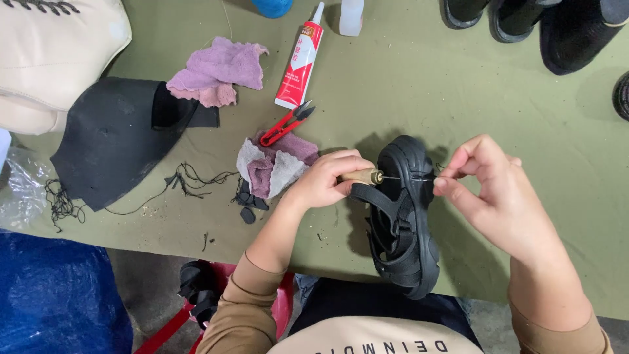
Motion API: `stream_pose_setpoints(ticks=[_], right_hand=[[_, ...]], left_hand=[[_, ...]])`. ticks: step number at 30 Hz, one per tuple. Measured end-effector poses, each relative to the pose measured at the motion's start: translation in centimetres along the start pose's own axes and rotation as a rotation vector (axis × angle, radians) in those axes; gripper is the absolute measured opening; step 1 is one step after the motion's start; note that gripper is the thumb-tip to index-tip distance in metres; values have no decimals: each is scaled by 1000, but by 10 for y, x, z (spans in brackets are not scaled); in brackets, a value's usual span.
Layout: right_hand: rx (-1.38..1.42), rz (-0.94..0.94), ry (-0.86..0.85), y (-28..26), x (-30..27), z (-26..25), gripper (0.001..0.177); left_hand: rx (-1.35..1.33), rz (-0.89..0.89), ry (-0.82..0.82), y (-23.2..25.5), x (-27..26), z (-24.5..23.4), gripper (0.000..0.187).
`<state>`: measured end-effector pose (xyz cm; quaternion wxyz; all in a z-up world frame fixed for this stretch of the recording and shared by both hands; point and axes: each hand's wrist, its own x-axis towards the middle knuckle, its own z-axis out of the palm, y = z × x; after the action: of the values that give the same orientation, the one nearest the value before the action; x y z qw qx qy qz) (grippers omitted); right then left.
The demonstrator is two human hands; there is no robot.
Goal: The person uses a stitching awl and black thread to repair a black sandal. They repeatedly pierce the sandal's sole and strap with the awl, pull the thread through the holes, and tighten the stitches to secure the parts together.
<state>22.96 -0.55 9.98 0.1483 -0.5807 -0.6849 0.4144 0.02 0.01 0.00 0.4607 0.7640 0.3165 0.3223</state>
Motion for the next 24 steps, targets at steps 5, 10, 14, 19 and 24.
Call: stream_pose_setpoints(ticks=[5,10,14,19,24], right_hand=[[16,-7,-44,3,-1,5,16],[-2,-15,-67,10,-3,5,16],[-4,-23,-45,18,-7,7,17],[59,-77,73,27,-12,15,21],[308,-169,338,44,-16,36,12]], left_hand=[[-3,-4,3,1,0,0,57],[-2,-11,-5,1,0,0,56],[-4,-11,-4,2,1,-1,55],[2,-16,0,0,1,1,54],[66,-57,22,1,3,4,54]])
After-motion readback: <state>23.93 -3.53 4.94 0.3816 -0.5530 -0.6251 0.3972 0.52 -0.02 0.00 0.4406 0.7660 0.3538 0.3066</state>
